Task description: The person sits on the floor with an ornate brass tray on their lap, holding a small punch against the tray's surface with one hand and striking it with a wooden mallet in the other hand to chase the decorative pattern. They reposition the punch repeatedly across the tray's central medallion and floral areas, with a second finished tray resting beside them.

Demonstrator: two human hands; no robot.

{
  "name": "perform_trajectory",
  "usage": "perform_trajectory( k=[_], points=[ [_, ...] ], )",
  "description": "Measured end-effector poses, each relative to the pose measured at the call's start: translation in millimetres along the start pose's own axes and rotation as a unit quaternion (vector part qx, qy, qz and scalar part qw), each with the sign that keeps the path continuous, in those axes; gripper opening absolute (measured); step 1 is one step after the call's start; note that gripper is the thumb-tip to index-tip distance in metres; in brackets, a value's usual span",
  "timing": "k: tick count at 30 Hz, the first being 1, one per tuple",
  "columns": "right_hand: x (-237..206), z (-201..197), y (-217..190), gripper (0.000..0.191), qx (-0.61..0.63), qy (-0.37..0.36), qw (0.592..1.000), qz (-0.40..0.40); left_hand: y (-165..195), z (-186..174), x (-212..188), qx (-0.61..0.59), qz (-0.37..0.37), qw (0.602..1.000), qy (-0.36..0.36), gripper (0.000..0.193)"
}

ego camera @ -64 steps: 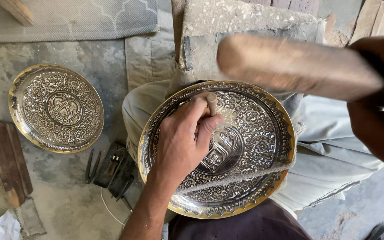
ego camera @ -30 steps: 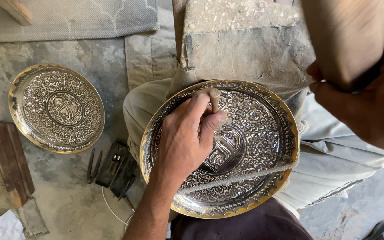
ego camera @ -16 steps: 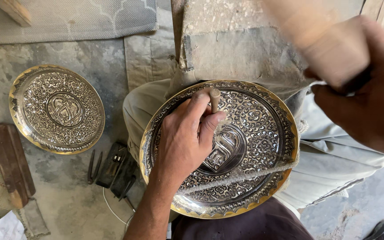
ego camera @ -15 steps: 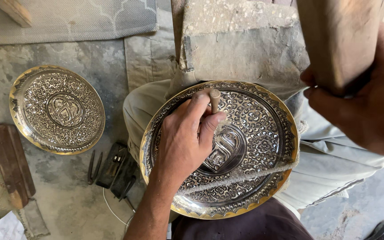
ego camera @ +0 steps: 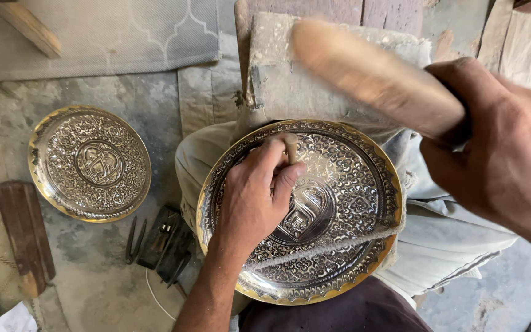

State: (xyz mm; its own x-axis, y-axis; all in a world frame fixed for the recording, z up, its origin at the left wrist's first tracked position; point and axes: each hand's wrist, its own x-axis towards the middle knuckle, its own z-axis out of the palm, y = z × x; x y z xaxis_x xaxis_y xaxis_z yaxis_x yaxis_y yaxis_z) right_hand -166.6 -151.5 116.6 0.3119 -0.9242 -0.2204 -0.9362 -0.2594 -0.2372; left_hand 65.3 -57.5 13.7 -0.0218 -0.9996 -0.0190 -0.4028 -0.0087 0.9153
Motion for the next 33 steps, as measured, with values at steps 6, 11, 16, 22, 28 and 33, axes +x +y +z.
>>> perform_trajectory(
  k=[6, 11, 16, 22, 28, 33],
  points=[
    [-15.9, -9.4, 1.7, 0.043, -0.215, 0.001, 0.974, -0.071, 9.8, 3.0, -10.9, -0.004, -0.061, 0.995, 0.083, 0.022],
    [-33.4, -21.9, -2.9, 0.056, -0.068, 0.037, 0.996, -0.035, 14.9, 4.6, -27.3, -0.104, -0.143, 0.966, 0.187, 0.027],
    [-33.9, -27.8, -19.5, 0.054, -0.09, 0.113, 0.984, -0.104, 9.1, 16.4, -33.9, -0.098, -0.158, 0.96, 0.208, 0.028],
    [-27.0, -40.8, -54.8, 0.052, -0.244, 0.162, 0.939, -0.181, 2.7, 20.4, -36.7, -0.061, -0.117, 0.968, 0.214, 0.027],
    [-7.4, -24.5, -74.6, 0.033, -0.163, 0.137, 0.949, -0.234, 4.5, 21.0, -38.0, -0.034, -0.093, 0.971, 0.22, 0.024],
    [-3.1, -23.8, -67.5, 0.027, -0.205, 0.172, 0.93, -0.252, 2.1, 16.3, -29.7, -0.059, -0.133, 0.974, 0.174, 0.024]
  ],
)
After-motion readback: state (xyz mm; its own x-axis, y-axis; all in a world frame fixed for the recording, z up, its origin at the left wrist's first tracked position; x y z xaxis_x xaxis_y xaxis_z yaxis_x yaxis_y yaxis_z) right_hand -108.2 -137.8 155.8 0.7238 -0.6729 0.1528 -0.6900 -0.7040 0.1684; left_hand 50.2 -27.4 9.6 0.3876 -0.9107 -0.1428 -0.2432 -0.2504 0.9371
